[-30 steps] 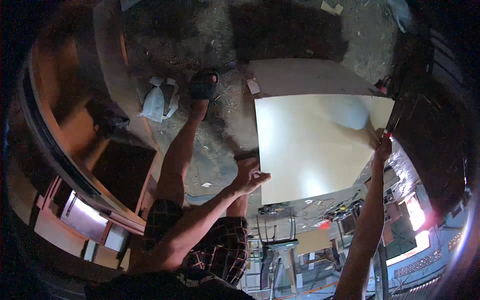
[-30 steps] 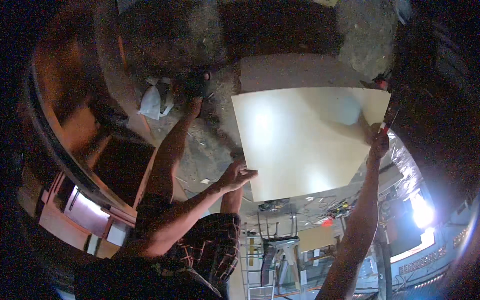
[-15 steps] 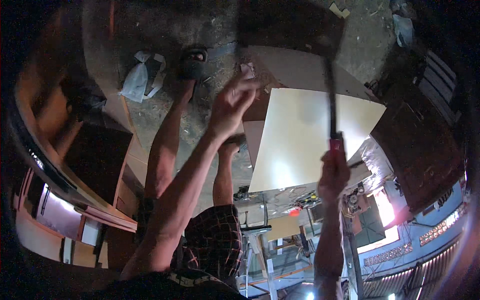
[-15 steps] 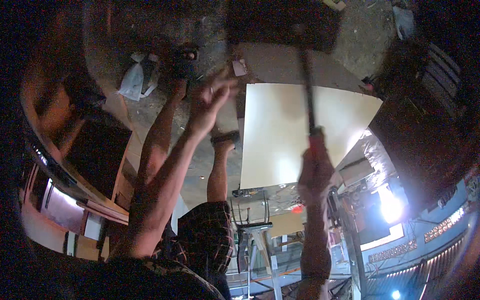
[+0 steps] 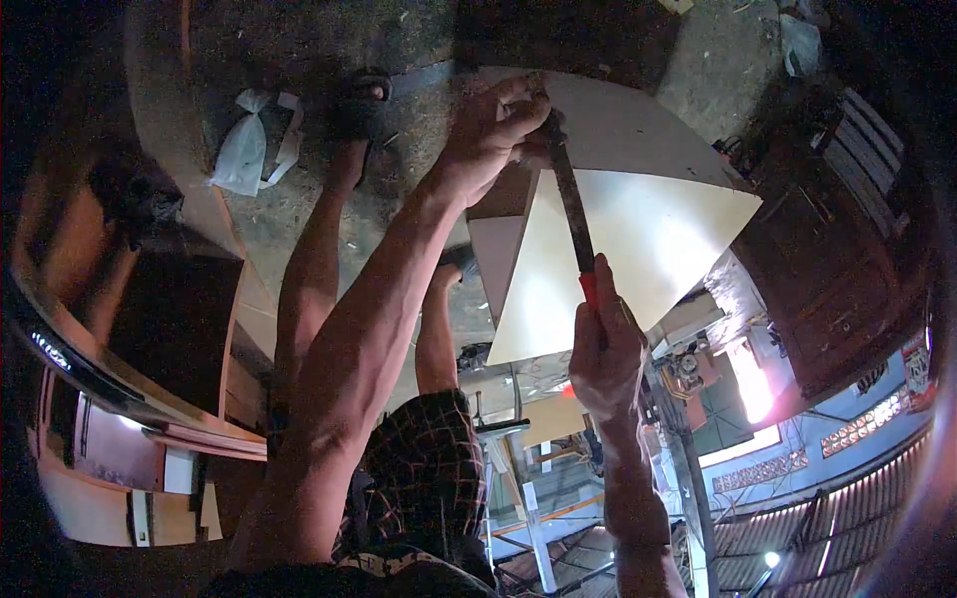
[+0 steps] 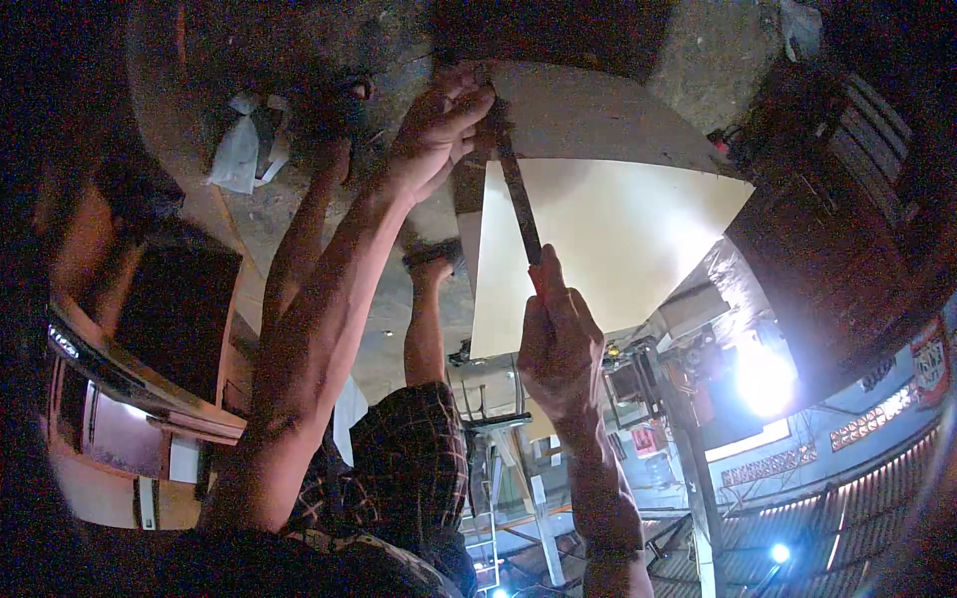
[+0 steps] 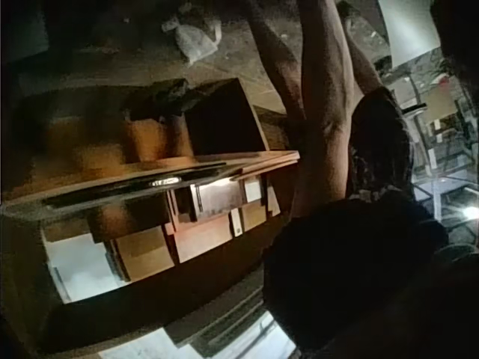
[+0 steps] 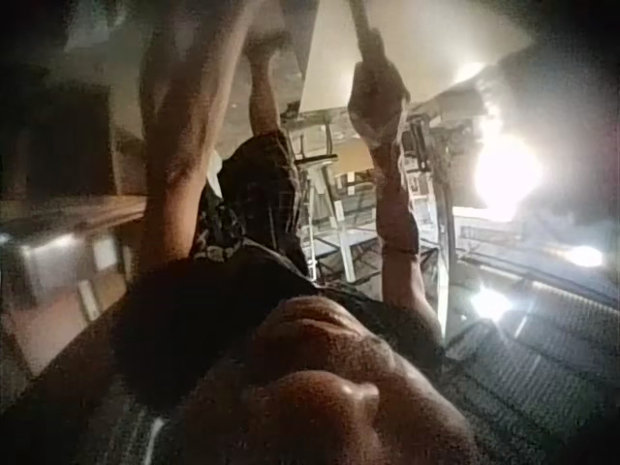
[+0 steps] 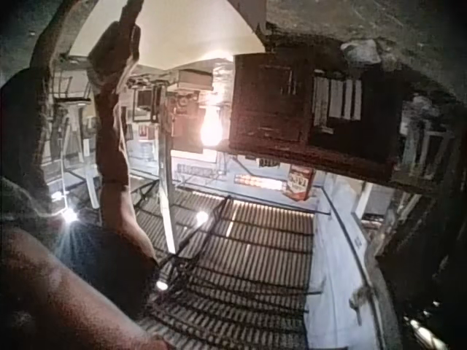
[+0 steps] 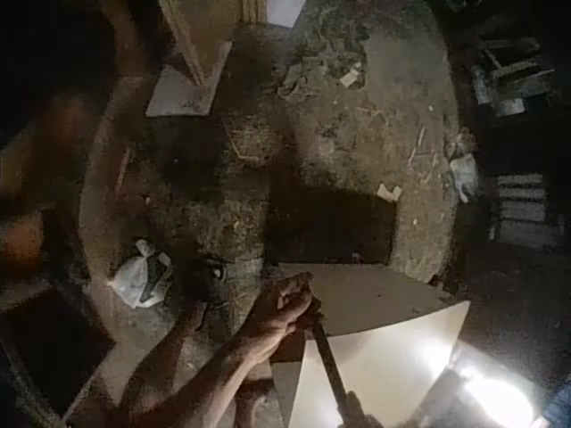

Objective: The person wipes a laminate sheet, uses a knife to trim the edges of the sheet applied to a wooden box, and then uses a sanding block to smooth the trimmed edges.

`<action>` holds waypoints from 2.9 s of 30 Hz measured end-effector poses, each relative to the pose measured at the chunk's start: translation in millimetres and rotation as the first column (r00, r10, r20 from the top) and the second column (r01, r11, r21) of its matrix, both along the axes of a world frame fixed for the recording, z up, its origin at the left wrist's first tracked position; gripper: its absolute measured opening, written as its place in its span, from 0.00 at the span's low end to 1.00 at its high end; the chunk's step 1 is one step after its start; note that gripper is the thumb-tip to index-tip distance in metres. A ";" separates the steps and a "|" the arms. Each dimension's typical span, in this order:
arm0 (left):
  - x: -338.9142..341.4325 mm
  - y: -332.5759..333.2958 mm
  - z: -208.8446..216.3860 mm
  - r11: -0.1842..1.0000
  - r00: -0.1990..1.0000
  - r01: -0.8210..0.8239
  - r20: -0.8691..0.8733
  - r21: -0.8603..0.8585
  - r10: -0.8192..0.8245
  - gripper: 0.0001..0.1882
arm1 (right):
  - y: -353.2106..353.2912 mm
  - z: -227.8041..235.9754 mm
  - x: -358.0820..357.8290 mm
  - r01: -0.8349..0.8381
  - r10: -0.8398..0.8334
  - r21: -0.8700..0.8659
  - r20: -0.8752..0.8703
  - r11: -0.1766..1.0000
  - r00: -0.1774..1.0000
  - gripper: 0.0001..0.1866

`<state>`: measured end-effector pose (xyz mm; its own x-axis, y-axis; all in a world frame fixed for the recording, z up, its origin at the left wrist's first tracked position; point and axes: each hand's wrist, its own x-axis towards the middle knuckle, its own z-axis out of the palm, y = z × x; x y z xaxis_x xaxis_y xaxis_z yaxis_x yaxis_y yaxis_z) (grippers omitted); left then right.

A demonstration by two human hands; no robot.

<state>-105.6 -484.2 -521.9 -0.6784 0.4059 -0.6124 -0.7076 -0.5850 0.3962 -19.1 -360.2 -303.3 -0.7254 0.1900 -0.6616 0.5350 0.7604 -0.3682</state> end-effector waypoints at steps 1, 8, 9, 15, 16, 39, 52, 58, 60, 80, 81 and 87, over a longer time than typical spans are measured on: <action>-1.3 -3.1 4.7 1.000 0.999 0.022 0.027 0.001 -0.022 0.20 | -2.8 1.7 -1.5 0.007 -0.006 -0.009 0.027 1.000 1.000 0.24; 3.0 6.2 4.9 0.998 0.998 -0.057 0.007 -0.003 0.057 0.19 | -6.5 2.3 -3.3 -0.054 0.054 0.023 0.001 0.998 0.999 0.26; 3.3 5.8 3.2 0.998 0.998 -0.055 0.008 -0.006 0.055 0.19 | -6.5 2.7 -3.3 -0.052 0.052 0.037 0.016 0.998 0.999 0.26; 11.7 6.6 -3.8 0.990 0.997 -0.080 0.024 0.115 0.078 0.20 | -6.4 2.4 -3.4 -0.194 0.182 0.145 0.087 0.970 0.979 0.27; 13.5 0.9 -12.4 0.992 0.996 -0.088 0.017 0.093 0.087 0.21 | -11.3 -2.1 -2.0 -0.229 0.221 0.148 0.064 0.962 0.973 0.27; 25.6 5.8 -20.8 0.867 0.934 0.030 -0.294 -0.497 -0.201 0.20 | -11.5 41.0 0.0 -0.179 0.179 0.097 0.012 0.979 0.984 0.25; 54.2 56.9 -46.7 0.964 0.925 -0.167 -0.370 -0.207 0.081 0.22 | -3.4 22.6 14.3 -0.628 0.669 0.479 0.109 0.613 0.735 0.26; 73.0 22.7 -105.7 0.745 0.887 -0.248 -0.454 -0.619 -0.083 0.15 | -26.0 -33.6 26.2 -0.622 0.612 0.439 0.185 0.648 0.769 0.23; 68.6 19.3 -103.2 0.766 0.859 -0.279 -0.507 -0.579 -0.070 0.14 | -26.0 -15.8 23.9 -0.574 0.562 0.427 0.168 0.699 0.810 0.24; 109.0 31.5 -70.5 0.811 0.818 -0.355 -0.575 -0.465 0.029 0.10 | -5.7 -8.9 105.2 -0.466 0.551 0.407 -0.120 0.786 0.826 0.29; 106.0 26.4 -88.0 0.763 0.707 -0.536 -0.687 -0.361 0.171 0.10 | -15.8 -18.2 96.3 -0.528 0.561 0.403 0.043 0.747 0.827 0.29; 101.9 21.3 -64.5 0.815 0.867 -0.241 -0.494 -0.526 -0.062 0.12 | 3.7 -17.5 83.5 -0.570 0.627 0.431 0.015 0.699 0.779 0.23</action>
